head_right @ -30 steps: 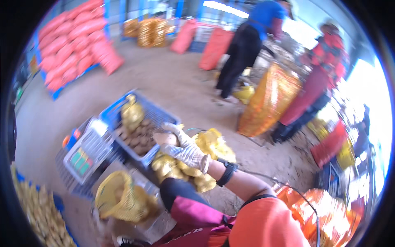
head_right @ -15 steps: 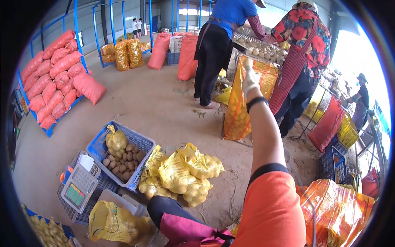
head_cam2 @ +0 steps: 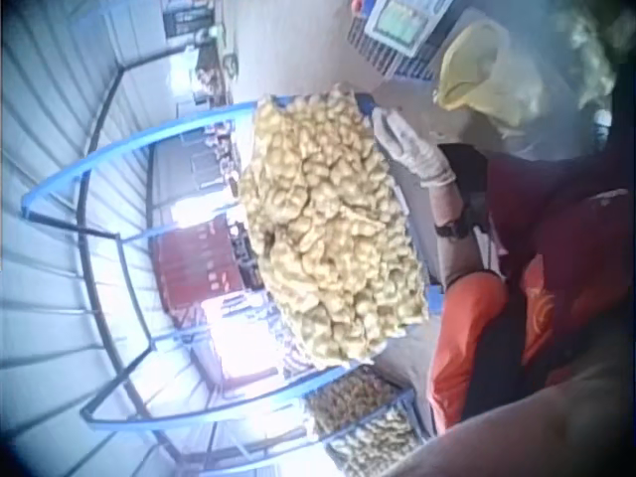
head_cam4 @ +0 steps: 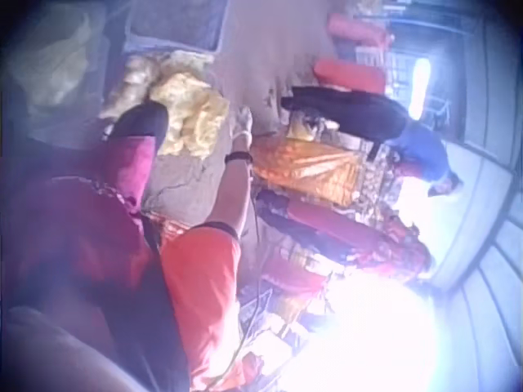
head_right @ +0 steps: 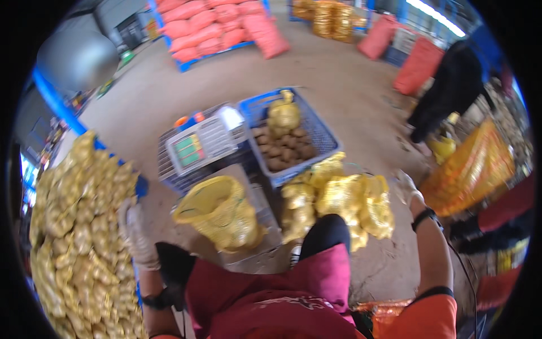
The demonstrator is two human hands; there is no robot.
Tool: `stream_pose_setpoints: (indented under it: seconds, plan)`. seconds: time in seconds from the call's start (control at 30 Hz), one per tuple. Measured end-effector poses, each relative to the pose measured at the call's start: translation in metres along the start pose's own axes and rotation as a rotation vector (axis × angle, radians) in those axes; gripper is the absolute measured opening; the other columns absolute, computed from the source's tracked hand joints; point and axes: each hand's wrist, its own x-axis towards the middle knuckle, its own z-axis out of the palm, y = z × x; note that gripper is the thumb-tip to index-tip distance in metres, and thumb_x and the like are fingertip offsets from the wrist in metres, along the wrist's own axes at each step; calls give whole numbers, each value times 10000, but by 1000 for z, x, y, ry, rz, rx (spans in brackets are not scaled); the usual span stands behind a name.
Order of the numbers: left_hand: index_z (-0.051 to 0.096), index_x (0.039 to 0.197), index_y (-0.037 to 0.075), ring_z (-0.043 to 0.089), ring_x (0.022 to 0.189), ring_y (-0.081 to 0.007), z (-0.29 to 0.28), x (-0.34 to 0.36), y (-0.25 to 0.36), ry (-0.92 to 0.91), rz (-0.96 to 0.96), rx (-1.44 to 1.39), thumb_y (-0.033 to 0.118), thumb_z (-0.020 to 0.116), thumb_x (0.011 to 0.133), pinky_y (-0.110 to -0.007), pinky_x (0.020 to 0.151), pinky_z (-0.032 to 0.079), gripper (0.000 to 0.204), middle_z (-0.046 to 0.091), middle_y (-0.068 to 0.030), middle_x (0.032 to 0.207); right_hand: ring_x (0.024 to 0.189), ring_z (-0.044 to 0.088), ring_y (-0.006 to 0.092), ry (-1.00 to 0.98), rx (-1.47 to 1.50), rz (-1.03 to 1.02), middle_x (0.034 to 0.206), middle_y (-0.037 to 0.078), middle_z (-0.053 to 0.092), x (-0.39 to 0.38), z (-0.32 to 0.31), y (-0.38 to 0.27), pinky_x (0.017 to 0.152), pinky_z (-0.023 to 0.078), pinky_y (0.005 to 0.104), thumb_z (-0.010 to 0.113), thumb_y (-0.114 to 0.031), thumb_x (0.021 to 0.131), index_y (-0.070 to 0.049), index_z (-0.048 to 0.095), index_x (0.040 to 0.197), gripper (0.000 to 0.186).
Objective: The recorder sorts potatoes, weighs them on a digital scale, and places them into yellow mesh bags within a warehouse setting.
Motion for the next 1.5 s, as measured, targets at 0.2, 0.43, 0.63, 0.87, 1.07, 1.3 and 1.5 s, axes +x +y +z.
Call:
stream_pose_setpoints:
  seconds: [0.2,0.43,0.63,0.87,1.07,1.3,1.5]
  plan:
    - [562,1214,52,530,1062,-155,-18,-10,-31,113,-179,-82,220,562,941,-317,954,418,320,560,-32,1179,804,527,127,-48,977,9,943,18,591,-11,79,-181,722,460,277,560,-146,910,-48,568,1158,266]
    - [555,1213,48,531,1088,-169,-11,3,-45,97,-464,-327,274,597,919,-321,950,413,374,579,-50,1155,972,619,257,-510,37,-452,1044,175,646,-60,194,-355,840,481,350,589,-310,885,-36,615,1098,347]
    - [551,1206,4,546,1080,-157,-18,-6,-56,-191,-587,-237,216,557,940,-292,955,418,340,583,-77,1147,875,638,217,-609,177,-288,917,146,673,-14,205,-379,733,500,351,615,-461,832,13,639,992,500]
    - [533,1200,38,593,859,-102,4,-8,-88,-673,-1306,16,242,624,893,-247,700,504,379,635,-57,985,758,571,210,-832,338,-246,862,127,564,-62,287,-423,592,508,340,650,-378,811,-22,463,1196,557]
    - [533,1209,44,616,750,-90,-1,-46,-71,-529,-1014,-480,260,506,936,-216,611,500,349,652,-36,928,937,567,239,-472,491,-572,1012,154,596,-120,298,-422,828,461,333,572,-179,861,-47,490,1245,414]
    - [528,1208,25,604,708,-88,8,-18,-58,-482,-1013,-499,277,471,947,-209,544,476,368,625,-23,987,897,587,218,-989,317,-637,1019,131,600,-101,262,-467,790,485,361,561,-223,898,-5,430,1306,481]
    - [536,1155,-29,582,687,-84,5,-17,-86,-569,-962,-244,235,481,920,-223,517,465,358,605,-58,941,943,658,275,-262,-244,-457,976,148,682,136,198,-367,767,527,394,592,-331,846,-82,645,1059,332]
